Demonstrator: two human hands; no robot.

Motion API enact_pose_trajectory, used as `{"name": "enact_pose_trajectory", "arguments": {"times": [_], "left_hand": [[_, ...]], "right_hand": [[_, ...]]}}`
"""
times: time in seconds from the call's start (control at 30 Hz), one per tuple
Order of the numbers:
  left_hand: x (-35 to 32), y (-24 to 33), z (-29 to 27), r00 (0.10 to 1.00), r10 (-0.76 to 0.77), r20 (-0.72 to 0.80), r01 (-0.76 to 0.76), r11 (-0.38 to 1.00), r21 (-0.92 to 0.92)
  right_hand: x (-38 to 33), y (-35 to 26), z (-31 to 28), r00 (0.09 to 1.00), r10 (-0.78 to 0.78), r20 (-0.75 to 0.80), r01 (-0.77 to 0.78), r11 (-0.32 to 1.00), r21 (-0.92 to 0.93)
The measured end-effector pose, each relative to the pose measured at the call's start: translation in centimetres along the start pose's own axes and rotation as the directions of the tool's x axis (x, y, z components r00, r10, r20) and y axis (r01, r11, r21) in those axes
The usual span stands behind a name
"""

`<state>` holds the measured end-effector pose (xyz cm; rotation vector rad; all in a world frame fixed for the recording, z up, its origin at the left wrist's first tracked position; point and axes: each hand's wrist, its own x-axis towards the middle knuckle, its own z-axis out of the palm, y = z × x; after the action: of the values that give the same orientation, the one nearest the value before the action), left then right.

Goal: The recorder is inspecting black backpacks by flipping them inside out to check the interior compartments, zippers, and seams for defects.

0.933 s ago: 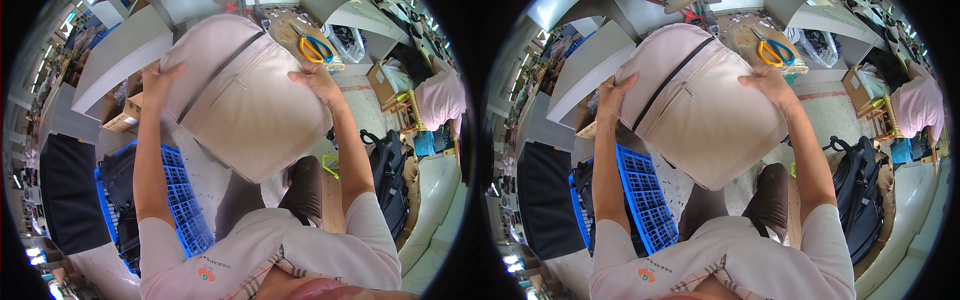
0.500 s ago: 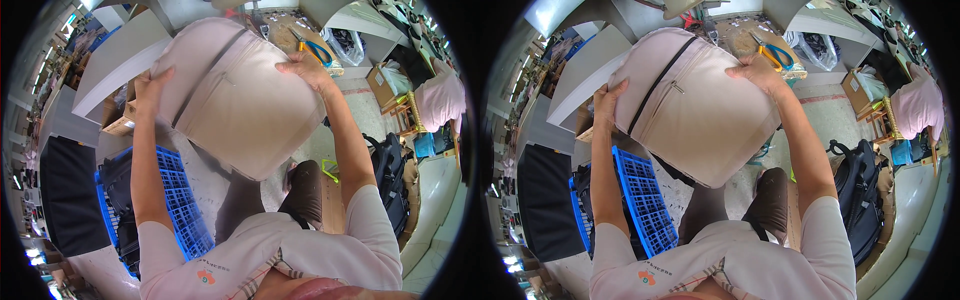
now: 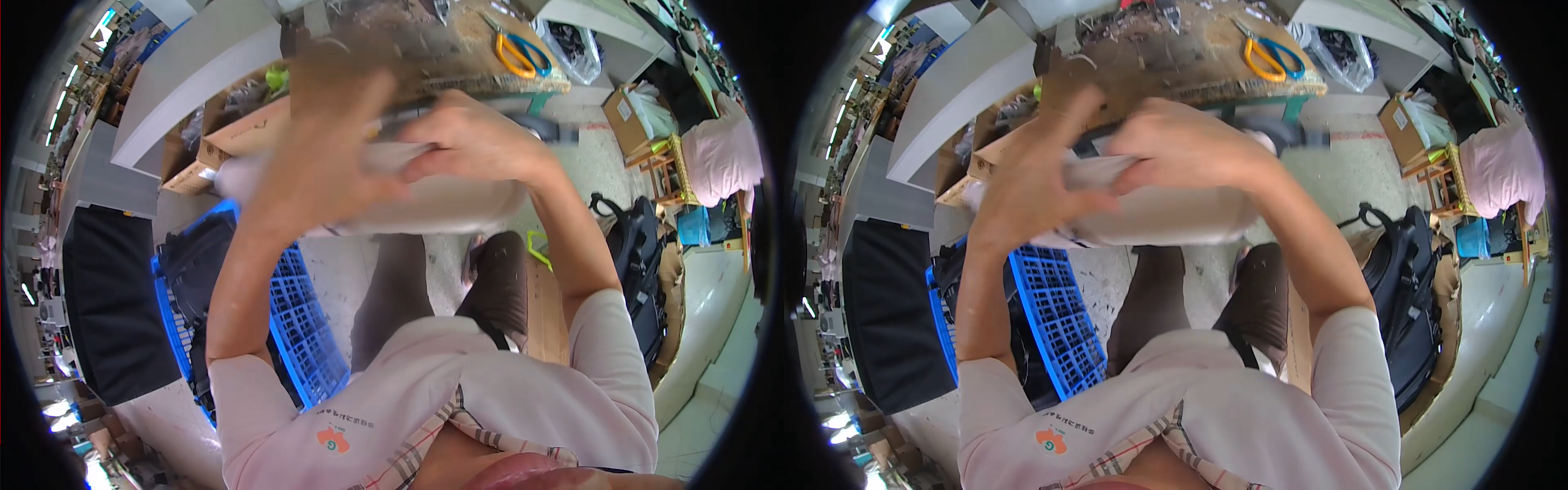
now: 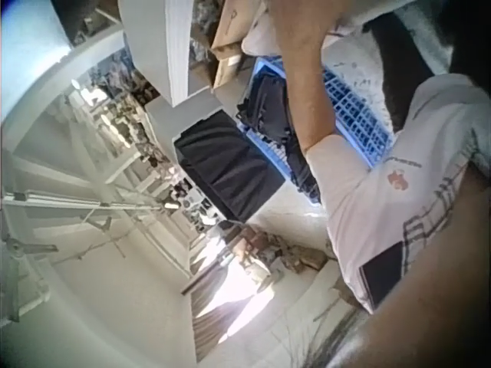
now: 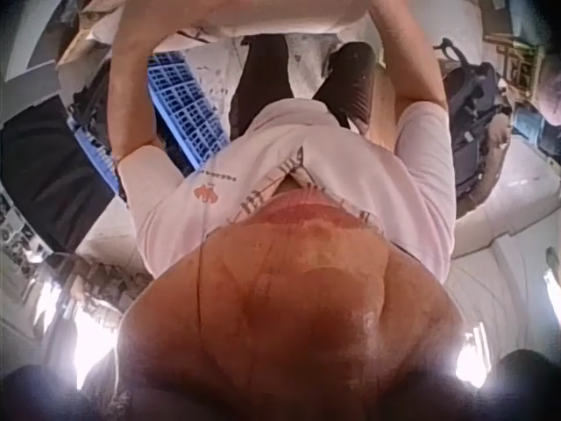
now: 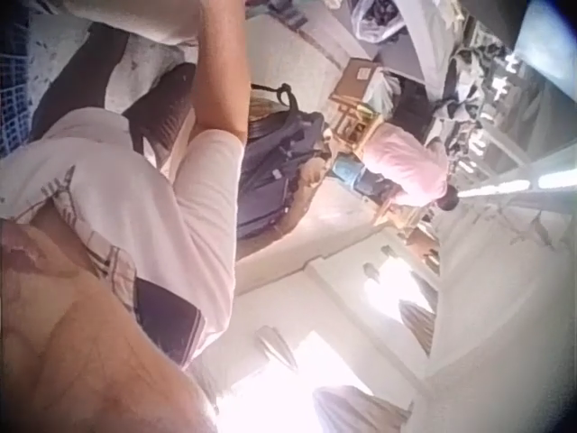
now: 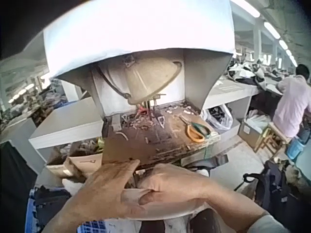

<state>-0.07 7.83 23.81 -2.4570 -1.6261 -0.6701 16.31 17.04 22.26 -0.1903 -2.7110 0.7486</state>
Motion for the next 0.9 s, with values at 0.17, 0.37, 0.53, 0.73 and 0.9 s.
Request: {"name": "enact_pose_trajectory", "arguments": {"times": [0.17,0.37,0.53,0.73,0.9], "left_hand": [[-4.8,-1.1,-1.6,0.738,-0.307,0.601,0.571,0.759,-0.313],[-21.2,-3.4,-8.8,0.456,-0.877,0.15,0.672,0.228,-0.705],[-26.9,-2.0,-9.8,0.405,-0.914,-0.022,0.292,0.152,-0.944],[-23.7,-1.2,-5.3,0.257,-0.921,-0.292,-0.066,0.285,-0.956],[-17.6,-2.6,0.0,0.392,-0.899,-0.193,-0.153,0.143,-0.978]], "right_hand": [[2.2,-2.5,2.7,0.93,-0.178,-0.32,0.06,0.936,-0.347],[-4.9,-2.1,6.3,0.773,0.403,-0.489,-0.274,0.909,0.315],[-9.4,-3.3,17.1,0.912,0.362,0.194,-0.384,0.582,0.717],[-6.9,-6.2,17.4,0.923,0.365,0.124,-0.171,0.1,0.98],[-6.0,-0.8,11.4,0.636,0.75,-0.178,-0.034,0.258,0.965]]}}
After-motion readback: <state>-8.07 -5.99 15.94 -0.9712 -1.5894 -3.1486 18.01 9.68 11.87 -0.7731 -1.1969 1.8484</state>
